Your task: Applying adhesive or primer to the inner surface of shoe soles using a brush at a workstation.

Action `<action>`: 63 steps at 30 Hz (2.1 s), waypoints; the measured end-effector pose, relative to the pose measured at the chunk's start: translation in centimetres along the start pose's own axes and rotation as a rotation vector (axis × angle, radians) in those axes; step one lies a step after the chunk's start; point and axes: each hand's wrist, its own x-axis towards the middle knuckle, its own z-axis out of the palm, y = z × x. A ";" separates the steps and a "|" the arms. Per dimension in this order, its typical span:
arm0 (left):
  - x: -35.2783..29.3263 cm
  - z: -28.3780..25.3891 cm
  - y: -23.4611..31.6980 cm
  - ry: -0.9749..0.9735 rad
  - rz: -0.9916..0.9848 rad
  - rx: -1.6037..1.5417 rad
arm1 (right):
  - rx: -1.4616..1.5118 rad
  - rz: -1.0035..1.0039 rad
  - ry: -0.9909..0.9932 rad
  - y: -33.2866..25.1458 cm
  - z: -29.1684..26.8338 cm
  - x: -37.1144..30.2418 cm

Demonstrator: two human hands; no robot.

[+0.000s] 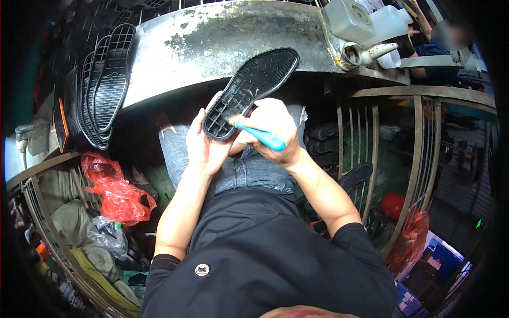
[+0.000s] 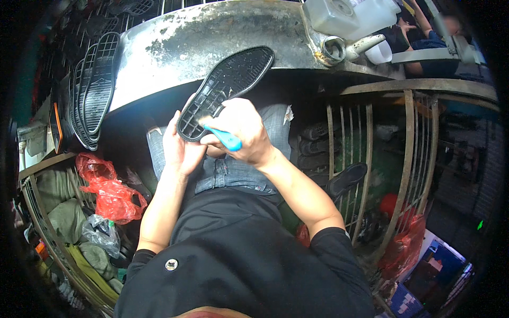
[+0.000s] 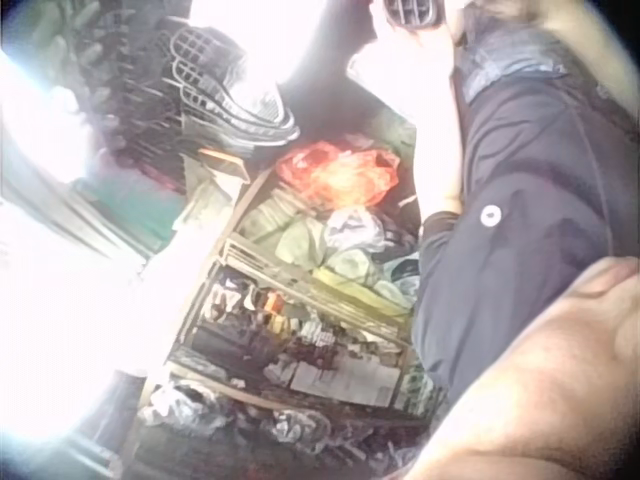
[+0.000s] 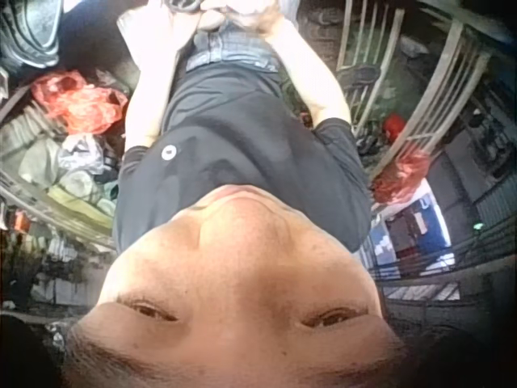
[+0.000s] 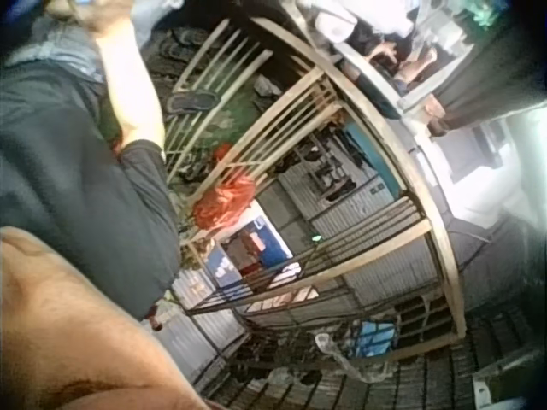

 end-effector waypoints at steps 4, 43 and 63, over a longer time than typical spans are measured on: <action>-0.1 1.3 0.1 0.024 0.001 0.009 | 0.132 0.483 0.167 3.9 -2.6 2.2; 29.5 22.0 1.6 -0.320 0.152 1.053 | -0.491 0.330 0.388 14.2 -1.3 7.2; 0.6 2.8 27.9 0.368 1.407 2.537 | -0.474 0.271 0.394 15.0 -0.4 6.8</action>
